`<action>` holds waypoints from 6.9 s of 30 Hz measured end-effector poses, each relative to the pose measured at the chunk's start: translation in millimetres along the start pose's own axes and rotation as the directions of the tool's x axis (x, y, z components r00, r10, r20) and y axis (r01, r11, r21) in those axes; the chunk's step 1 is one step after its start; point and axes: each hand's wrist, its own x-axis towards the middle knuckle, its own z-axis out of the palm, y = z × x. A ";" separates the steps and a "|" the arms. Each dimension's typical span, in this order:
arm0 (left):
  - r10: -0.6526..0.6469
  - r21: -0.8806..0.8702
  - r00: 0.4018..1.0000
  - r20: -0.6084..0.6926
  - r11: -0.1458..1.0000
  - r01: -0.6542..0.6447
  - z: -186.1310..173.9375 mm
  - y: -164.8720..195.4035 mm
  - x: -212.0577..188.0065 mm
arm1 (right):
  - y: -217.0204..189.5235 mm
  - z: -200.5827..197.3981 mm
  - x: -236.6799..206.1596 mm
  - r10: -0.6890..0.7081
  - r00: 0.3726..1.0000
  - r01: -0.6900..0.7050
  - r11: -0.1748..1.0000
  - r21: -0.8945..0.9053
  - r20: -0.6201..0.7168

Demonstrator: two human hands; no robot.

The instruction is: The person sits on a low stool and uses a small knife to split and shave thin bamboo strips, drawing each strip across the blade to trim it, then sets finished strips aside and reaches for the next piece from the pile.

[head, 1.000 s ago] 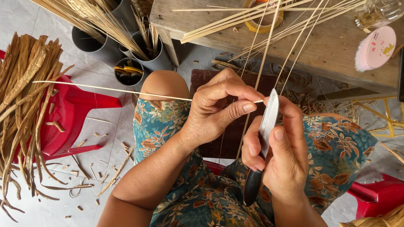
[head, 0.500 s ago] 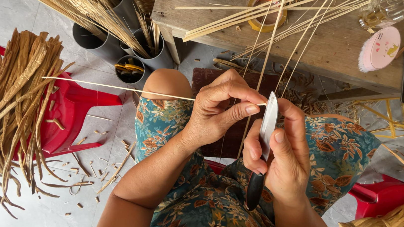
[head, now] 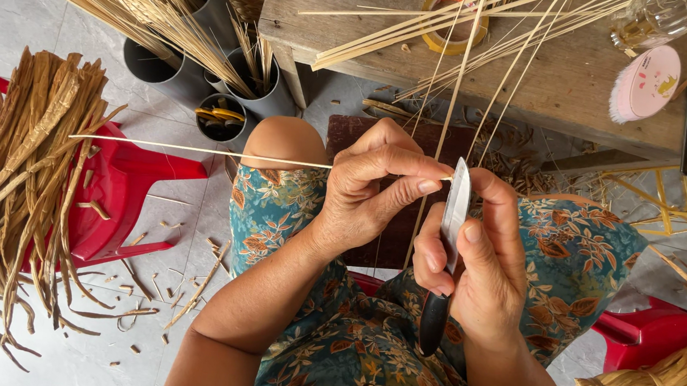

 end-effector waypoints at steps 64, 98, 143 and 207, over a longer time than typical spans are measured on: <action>-0.019 0.391 0.988 0.155 0.919 -0.043 8.8 60.0 16.3 | -22.3 -33.0 -3.0 0.128 0.988 -0.141 0.976 0.164 0.084; -0.175 0.294 0.983 0.061 0.944 0.150 7.0 52.2 11.2 | -15.5 -33.9 2.0 0.179 0.976 -0.202 0.956 0.212 0.121; -0.248 0.491 0.819 0.517 0.870 -0.047 -23.7 30.9 86.1 | 4.2 -46.6 19.8 0.490 0.852 -0.521 0.827 0.212 0.185; -0.213 0.253 0.977 0.002 0.945 0.205 -72.5 -62.6 88.8 | 54.1 -109.9 30.4 0.199 0.918 -0.168 0.979 0.119 -0.342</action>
